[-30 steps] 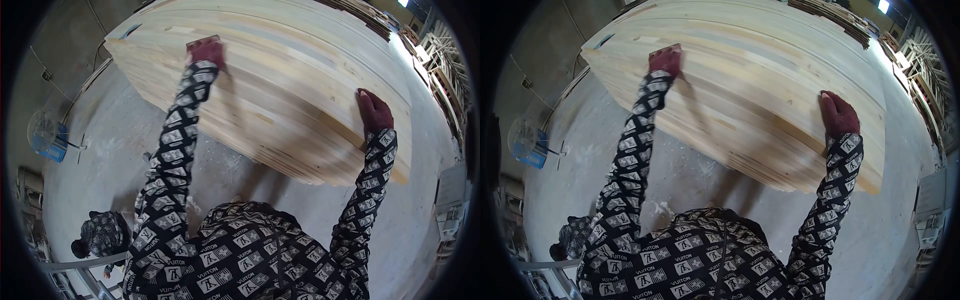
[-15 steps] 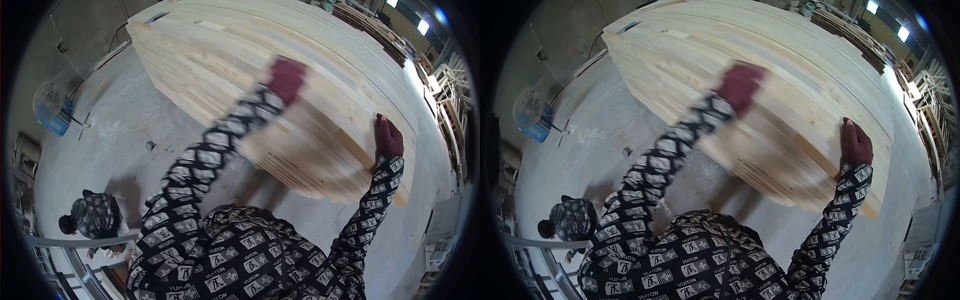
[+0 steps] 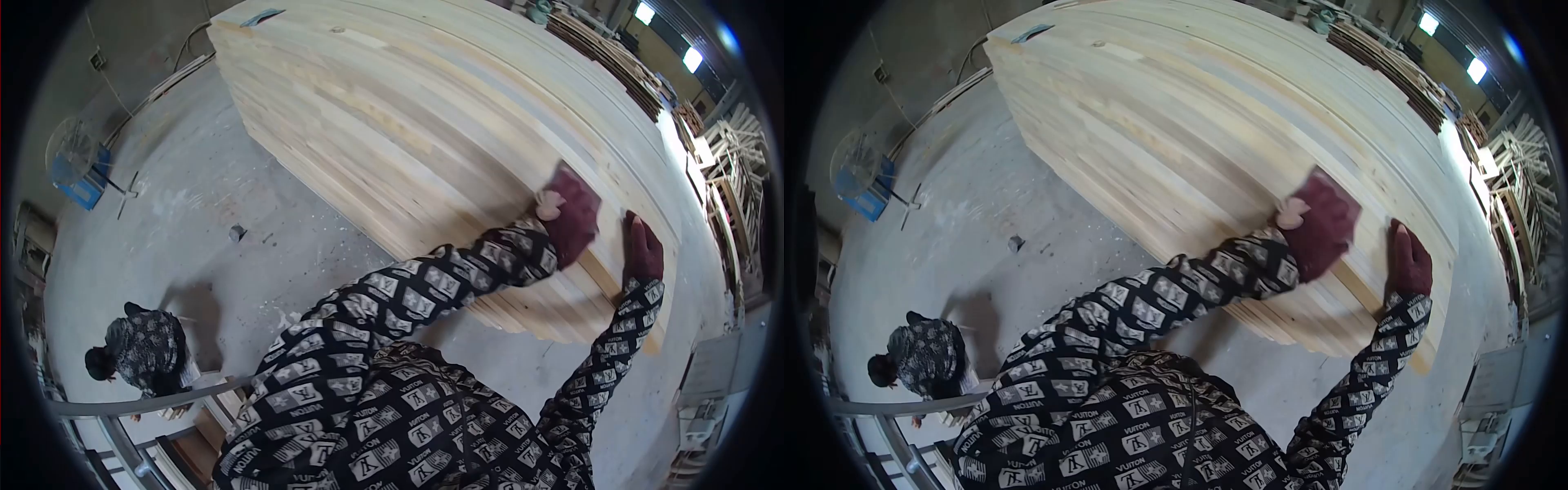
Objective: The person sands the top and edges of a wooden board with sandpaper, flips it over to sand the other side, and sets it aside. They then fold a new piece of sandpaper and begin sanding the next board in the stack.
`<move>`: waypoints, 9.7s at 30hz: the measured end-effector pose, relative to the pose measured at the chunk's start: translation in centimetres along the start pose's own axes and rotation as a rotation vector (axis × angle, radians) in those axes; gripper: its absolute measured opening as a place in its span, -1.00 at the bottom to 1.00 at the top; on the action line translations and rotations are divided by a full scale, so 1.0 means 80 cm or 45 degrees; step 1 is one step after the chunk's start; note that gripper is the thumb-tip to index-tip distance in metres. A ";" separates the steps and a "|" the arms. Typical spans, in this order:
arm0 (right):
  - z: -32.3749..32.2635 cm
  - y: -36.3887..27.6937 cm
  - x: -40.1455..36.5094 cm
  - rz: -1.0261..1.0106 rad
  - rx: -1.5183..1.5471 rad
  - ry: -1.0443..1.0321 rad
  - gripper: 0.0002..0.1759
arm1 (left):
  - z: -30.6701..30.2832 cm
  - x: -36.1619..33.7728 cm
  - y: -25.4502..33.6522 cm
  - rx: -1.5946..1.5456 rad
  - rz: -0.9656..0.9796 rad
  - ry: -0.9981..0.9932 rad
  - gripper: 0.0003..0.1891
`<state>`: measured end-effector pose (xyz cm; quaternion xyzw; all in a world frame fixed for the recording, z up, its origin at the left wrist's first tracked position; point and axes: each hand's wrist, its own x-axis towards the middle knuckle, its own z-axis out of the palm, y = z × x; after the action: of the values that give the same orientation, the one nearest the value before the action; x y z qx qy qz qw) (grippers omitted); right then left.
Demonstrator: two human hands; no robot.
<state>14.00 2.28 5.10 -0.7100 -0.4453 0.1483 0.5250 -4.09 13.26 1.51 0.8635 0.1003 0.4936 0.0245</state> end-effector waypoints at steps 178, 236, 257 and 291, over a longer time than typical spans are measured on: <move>-0.014 -0.068 -0.059 -0.381 -0.783 0.391 -0.75 | -0.079 0.077 -0.459 0.897 -0.745 -0.909 -0.61; 0.005 -0.102 -0.098 0.019 -0.567 0.481 -0.68 | 0.024 0.105 -0.097 0.074 0.373 -0.312 -0.76; -0.013 -0.081 -0.102 0.089 -0.513 0.552 -0.61 | 0.032 0.082 -0.129 0.335 0.237 -0.286 -0.79; -0.052 -0.050 -0.113 0.120 -0.563 0.650 -0.58 | -0.114 0.062 -0.289 -0.004 -0.198 -0.550 -0.67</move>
<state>9.92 -7.18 7.97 -0.8406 -0.2876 -0.1101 0.4456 -12.87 36.39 7.12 0.9388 0.1582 0.2940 0.0846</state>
